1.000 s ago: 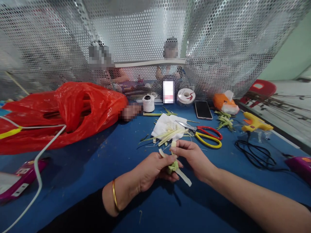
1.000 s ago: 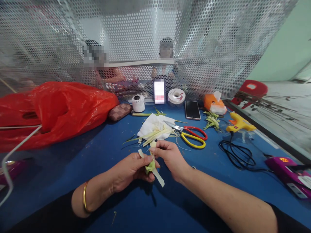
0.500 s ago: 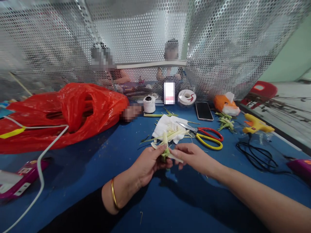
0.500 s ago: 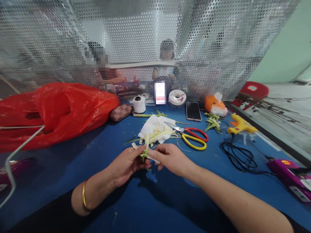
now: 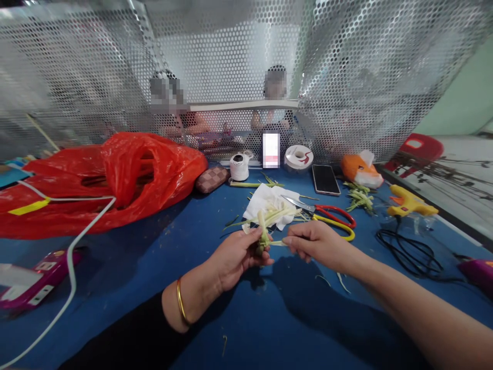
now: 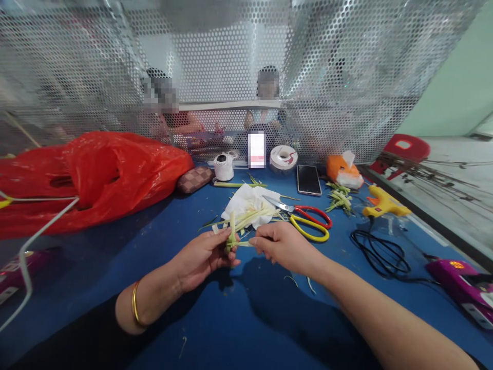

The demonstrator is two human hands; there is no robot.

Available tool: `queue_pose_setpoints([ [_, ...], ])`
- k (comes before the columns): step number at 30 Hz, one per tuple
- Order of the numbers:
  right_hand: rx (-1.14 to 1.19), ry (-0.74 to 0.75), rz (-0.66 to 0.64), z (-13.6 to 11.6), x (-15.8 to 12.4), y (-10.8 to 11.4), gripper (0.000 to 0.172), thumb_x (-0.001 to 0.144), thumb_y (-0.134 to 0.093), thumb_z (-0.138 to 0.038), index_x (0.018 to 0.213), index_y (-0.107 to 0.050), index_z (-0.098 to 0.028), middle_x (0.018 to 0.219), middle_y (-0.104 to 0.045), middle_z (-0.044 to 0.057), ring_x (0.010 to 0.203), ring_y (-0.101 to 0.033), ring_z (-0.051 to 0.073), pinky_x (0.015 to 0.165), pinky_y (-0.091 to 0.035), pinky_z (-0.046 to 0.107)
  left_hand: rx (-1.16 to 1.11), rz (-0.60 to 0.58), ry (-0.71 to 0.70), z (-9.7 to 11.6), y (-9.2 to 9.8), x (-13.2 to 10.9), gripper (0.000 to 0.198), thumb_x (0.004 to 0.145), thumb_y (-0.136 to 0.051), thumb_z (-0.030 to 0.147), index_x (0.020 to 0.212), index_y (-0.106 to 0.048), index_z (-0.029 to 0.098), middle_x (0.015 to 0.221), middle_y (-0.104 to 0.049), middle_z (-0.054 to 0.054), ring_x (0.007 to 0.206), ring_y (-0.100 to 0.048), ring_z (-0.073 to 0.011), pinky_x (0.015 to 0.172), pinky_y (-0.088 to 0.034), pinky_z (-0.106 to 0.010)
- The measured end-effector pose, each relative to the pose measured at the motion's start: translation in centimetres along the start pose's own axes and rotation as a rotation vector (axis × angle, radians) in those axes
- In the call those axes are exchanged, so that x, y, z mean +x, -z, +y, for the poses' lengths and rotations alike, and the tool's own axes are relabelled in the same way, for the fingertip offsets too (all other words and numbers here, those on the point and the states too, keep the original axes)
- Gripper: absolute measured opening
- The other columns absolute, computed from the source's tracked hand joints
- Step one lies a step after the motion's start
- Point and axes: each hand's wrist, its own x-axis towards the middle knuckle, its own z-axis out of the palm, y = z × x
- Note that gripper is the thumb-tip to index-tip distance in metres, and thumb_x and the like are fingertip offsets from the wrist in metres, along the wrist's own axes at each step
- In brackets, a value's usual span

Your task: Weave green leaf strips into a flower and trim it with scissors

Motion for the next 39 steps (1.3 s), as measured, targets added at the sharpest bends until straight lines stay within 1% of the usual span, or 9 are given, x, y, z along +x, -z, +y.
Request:
queue_pose_setpoints([
  [5, -0.071, 0.033, 0.067, 0.4, 0.5, -0.3, 0.03, 0.085, -0.05, -0.038, 0.06, -0.053, -0.02, 0.05, -0.05, -0.003, 0.047, -0.049, 0.012, 0.048, -0.041, 0.025, -0.033, -0.014, -0.005, 0.1, 0.0, -0.1, 0.027, 0.092, -0.051, 0.024, 0.073, -0.063, 0.009, 0.062, -0.059, -0.003, 0.053, -0.058, -0.0103, 0.059, -0.059, -0.029],
  [8, -0.255, 0.122, 0.194, 0.6, 0.7, -0.6, 0.03, 0.088, -0.048, -0.033, 0.061, -0.053, -0.02, 0.054, -0.054, -0.002, 0.051, -0.051, 0.014, 0.052, -0.039, 0.027, -0.005, -0.058, -0.032, 0.3, -0.1, -0.3, 0.009, 0.084, -0.062, 0.016, 0.084, -0.067, 0.009, 0.074, -0.064, -0.005, 0.064, -0.063, -0.0113, 0.058, -0.058, -0.023],
  [12, -0.409, 0.299, 0.57, 0.4, 0.1, -1.1, 0.017, 0.088, -0.052, -0.032, 0.085, -0.063, -0.02, 0.083, -0.067, 0.006, 0.081, -0.06, 0.021, 0.07, -0.043, 0.033, 0.071, -0.004, -0.106, 0.4, -0.4, -0.5, 0.018, 0.075, -0.067, 0.005, 0.092, -0.069, 0.009, 0.082, -0.067, -0.005, 0.065, -0.064, -0.0098, 0.036, -0.041, -0.011],
  [14, -0.434, 0.446, 0.7, 0.1, -0.5, -1.6, 0.015, 0.088, -0.054, -0.031, 0.086, -0.064, -0.019, 0.086, -0.066, 0.007, 0.086, -0.059, 0.023, 0.076, -0.043, 0.035, 0.046, 0.02, -0.145, 0.4, -0.5, -0.4, 0.017, 0.077, -0.066, 0.007, 0.093, -0.069, 0.009, 0.086, -0.068, -0.007, 0.067, -0.066, -0.0105, 0.032, -0.034, -0.011],
  [16, -0.375, 0.516, 0.596, -0.3, -1.0, -2.6, 0.018, 0.089, -0.054, -0.029, 0.078, -0.064, -0.02, 0.077, -0.064, 0.005, 0.077, -0.058, 0.02, 0.074, -0.043, 0.033, 0.011, 0.012, -0.171, 0.3, -0.5, -0.3, 0.017, 0.077, -0.067, 0.009, 0.093, -0.07, 0.01, 0.089, -0.07, -0.008, 0.069, -0.067, -0.0109, 0.032, -0.033, -0.011],
  [20, -0.028, 0.318, 0.319, -0.4, -1.0, -5.2, 0.013, 0.088, -0.057, -0.029, 0.085, -0.067, -0.021, 0.09, -0.067, 0.003, 0.087, -0.06, 0.018, 0.078, -0.045, 0.03, -0.042, -0.011, -0.194, -0.2, -0.4, -0.2, 0.02, 0.077, -0.07, 0.014, 0.096, -0.07, 0.011, 0.09, -0.072, -0.01, 0.07, -0.066, -0.0108, 0.035, -0.034, -0.011],
  [24, 0.259, 0.183, 0.252, -0.2, -0.2, -6.9, 0.016, 0.08, -0.066, -0.033, 0.088, -0.07, -0.019, 0.089, -0.07, 0.004, 0.086, -0.061, 0.019, 0.081, -0.046, 0.032, -0.102, -0.032, -0.172, -0.6, -0.6, -0.4, 0.023, 0.077, -0.071, 0.017, 0.1, -0.071, 0.013, 0.096, -0.073, -0.011, 0.077, -0.068, -0.0136, 0.041, -0.037, -0.012],
  [27, 0.43, 0.113, 0.183, -0.3, 0.0, -7.0, 0.023, 0.079, -0.065, -0.039, 0.078, -0.072, -0.017, 0.077, -0.07, 0.004, 0.078, -0.06, 0.018, 0.078, -0.045, 0.031, -0.061, -0.039, -0.169, -0.6, -0.8, -0.6, 0.022, 0.076, -0.072, 0.018, 0.097, -0.071, 0.012, 0.097, -0.073, -0.012, 0.075, -0.067, -0.0115, 0.039, -0.033, -0.011],
  [39, 0.601, 0.031, 0.167, -1.0, -0.3, -7.2, 0.032, 0.074, -0.068, -0.046, 0.067, -0.07, -0.015, 0.067, -0.063, 0.003, 0.071, -0.054, 0.016, 0.073, -0.041, 0.029, 0.08, 0.0, -0.195, -1.0, -0.8, -1.0, 0.021, 0.072, -0.076, 0.03, 0.083, -0.07, 0.012, 0.076, -0.068, -0.004, 0.056, -0.054, -0.0049, 0.043, -0.033, -0.013],
])
